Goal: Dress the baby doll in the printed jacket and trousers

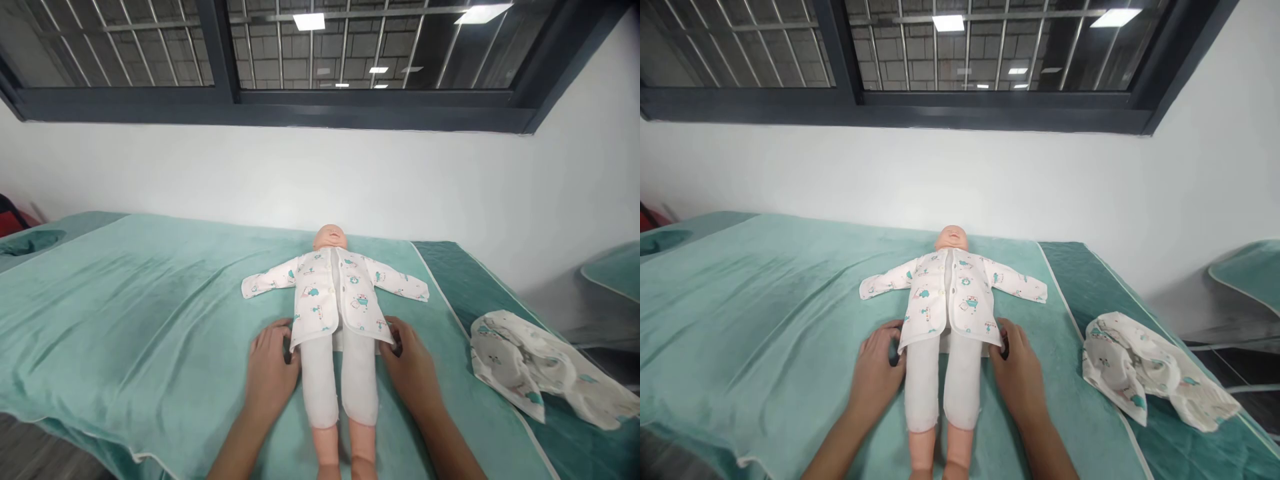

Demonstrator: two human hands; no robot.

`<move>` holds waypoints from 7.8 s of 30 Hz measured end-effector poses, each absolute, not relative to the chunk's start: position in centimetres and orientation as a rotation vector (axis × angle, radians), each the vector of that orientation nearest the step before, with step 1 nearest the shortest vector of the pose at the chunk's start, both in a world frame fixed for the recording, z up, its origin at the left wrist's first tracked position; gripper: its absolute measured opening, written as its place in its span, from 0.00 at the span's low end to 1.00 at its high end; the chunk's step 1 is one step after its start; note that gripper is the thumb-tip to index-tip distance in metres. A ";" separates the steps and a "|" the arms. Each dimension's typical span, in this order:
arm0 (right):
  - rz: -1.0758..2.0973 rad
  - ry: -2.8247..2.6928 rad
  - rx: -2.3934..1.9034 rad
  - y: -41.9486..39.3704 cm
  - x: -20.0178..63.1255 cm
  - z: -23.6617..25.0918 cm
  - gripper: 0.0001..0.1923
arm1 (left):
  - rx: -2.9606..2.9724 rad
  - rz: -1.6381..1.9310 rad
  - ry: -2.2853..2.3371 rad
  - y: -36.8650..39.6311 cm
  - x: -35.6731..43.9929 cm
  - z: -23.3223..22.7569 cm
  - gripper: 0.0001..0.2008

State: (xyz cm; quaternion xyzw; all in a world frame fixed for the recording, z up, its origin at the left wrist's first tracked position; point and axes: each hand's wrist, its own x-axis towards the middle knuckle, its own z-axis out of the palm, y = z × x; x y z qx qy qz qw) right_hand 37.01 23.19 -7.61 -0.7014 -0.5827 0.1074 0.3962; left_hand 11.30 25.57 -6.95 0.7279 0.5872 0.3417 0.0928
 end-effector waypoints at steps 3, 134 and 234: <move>0.278 -1.492 -1.938 23.3 36.7 -7.3 0.20 | 2.163 0.999 1.741 25.6 11.4 -6.8 0.05; -0.062 -1.348 -1.529 35.4 46.5 -8.5 0.24 | 1.358 1.734 1.703 40.1 11.3 -6.8 0.13; 0.239 -1.077 -1.492 25.7 36.6 -7.2 0.13 | 1.352 1.543 1.272 32.5 13.0 -6.8 0.13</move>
